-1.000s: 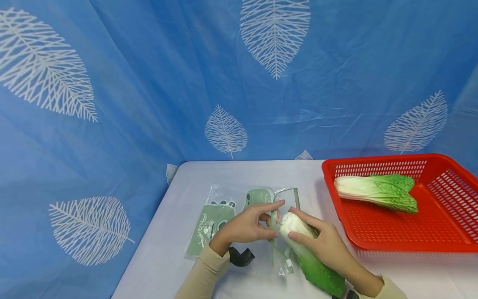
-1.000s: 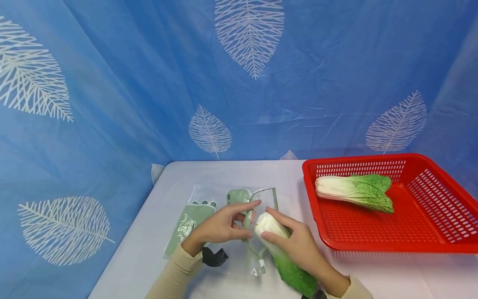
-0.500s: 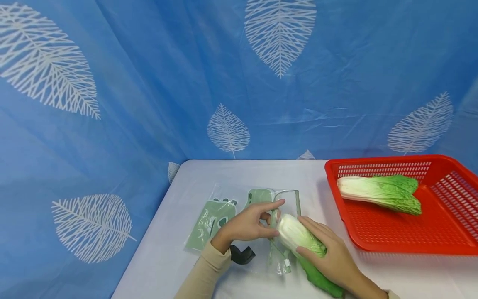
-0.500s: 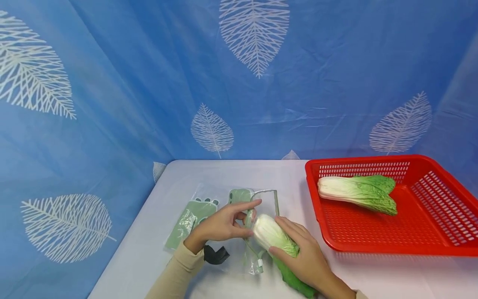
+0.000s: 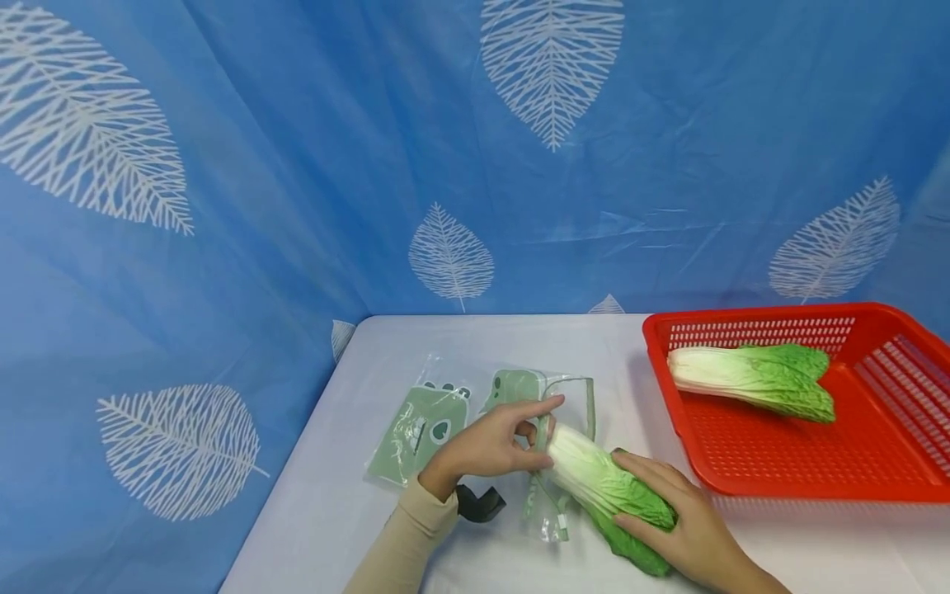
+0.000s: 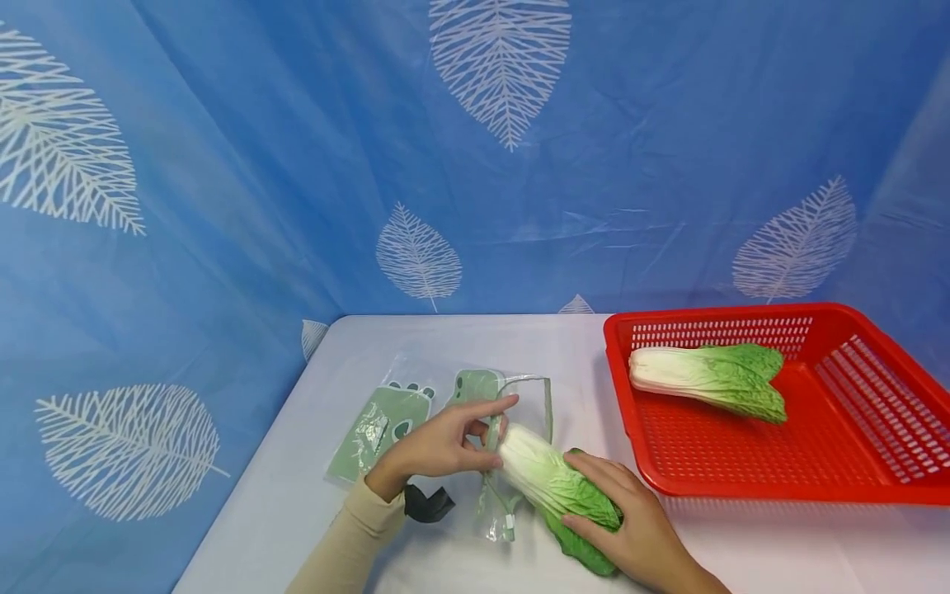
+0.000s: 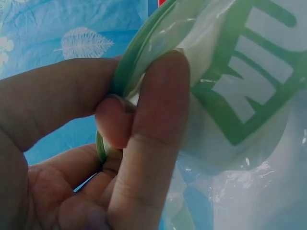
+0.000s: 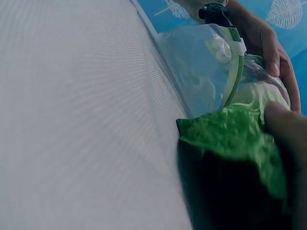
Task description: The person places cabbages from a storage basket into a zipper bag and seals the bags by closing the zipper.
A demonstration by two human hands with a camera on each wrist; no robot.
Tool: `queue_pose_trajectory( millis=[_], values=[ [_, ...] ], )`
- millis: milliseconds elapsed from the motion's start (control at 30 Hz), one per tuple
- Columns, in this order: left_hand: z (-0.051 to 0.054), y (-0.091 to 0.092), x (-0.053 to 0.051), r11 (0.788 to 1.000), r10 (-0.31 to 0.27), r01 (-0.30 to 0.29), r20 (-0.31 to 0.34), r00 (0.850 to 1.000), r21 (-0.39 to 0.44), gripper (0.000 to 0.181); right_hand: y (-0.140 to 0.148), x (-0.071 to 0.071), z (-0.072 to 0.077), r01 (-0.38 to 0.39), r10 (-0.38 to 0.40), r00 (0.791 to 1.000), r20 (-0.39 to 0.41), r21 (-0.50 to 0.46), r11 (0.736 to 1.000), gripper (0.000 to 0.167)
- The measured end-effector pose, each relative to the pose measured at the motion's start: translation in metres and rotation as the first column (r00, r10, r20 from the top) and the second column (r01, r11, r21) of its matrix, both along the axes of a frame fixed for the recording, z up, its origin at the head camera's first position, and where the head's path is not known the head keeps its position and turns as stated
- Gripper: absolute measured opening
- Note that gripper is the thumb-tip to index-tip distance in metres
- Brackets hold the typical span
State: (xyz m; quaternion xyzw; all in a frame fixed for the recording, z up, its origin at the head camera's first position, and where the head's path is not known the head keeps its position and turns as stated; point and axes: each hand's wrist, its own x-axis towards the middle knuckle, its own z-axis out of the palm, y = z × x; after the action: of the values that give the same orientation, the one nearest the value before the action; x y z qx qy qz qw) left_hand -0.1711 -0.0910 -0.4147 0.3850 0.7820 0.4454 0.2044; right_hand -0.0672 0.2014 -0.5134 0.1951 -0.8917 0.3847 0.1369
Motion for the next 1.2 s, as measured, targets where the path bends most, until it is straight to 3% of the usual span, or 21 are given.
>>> queue_pose_trajectory(
  millis=[200, 400, 633, 733, 933, 1100, 1200],
  values=[
    [0.001, 0.001, -0.001, 1.0, -0.003, 0.003, 0.005, 1.0, 0.004, 0.08, 0.0, 0.0, 0.002, 0.014, -0.013, 1.0, 0.015, -0.103, 0.995, 0.071],
    [0.002, 0.0, 0.0, 1.0, -0.003, 0.003, 0.012, 1.0, 0.009, 0.079, -0.003, 0.005, 0.014, 0.055, -0.048, 0.998, 0.041, -0.196, 0.979, 0.07],
    [0.003, -0.001, -0.001, 1.0, 0.005, -0.006, 0.018, 1.0, 0.017, 0.077, -0.007, 0.006, 0.024, 0.04, -0.052, 0.997, -0.057, -0.194, 0.98, 0.083],
    [0.003, -0.002, -0.001, 1.0, 0.003, -0.003, 0.012, 1.0, 0.013, 0.077, -0.007, 0.005, 0.023, 0.023, -0.045, 0.993, -0.112, -0.188, 0.982, 0.079],
    [0.004, -0.001, 0.001, 1.0, 0.0, 0.0, 0.005, 1.0, 0.007, 0.077, -0.01, 0.007, 0.023, 0.043, -0.069, 0.991, -0.111, -0.217, 0.975, 0.068],
    [0.008, -0.004, 0.001, 1.0, -0.016, 0.016, -0.002, 1.0, -0.017, 0.078, -0.017, 0.011, 0.031, 0.039, -0.048, 0.982, -0.183, -0.05, 0.998, 0.067],
    [0.011, -0.005, 0.002, 0.999, -0.032, 0.032, 0.009, 0.999, -0.02, 0.079, -0.023, 0.013, 0.037, 0.021, -0.009, 0.976, -0.215, 0.056, 0.998, 0.066]
  ],
)
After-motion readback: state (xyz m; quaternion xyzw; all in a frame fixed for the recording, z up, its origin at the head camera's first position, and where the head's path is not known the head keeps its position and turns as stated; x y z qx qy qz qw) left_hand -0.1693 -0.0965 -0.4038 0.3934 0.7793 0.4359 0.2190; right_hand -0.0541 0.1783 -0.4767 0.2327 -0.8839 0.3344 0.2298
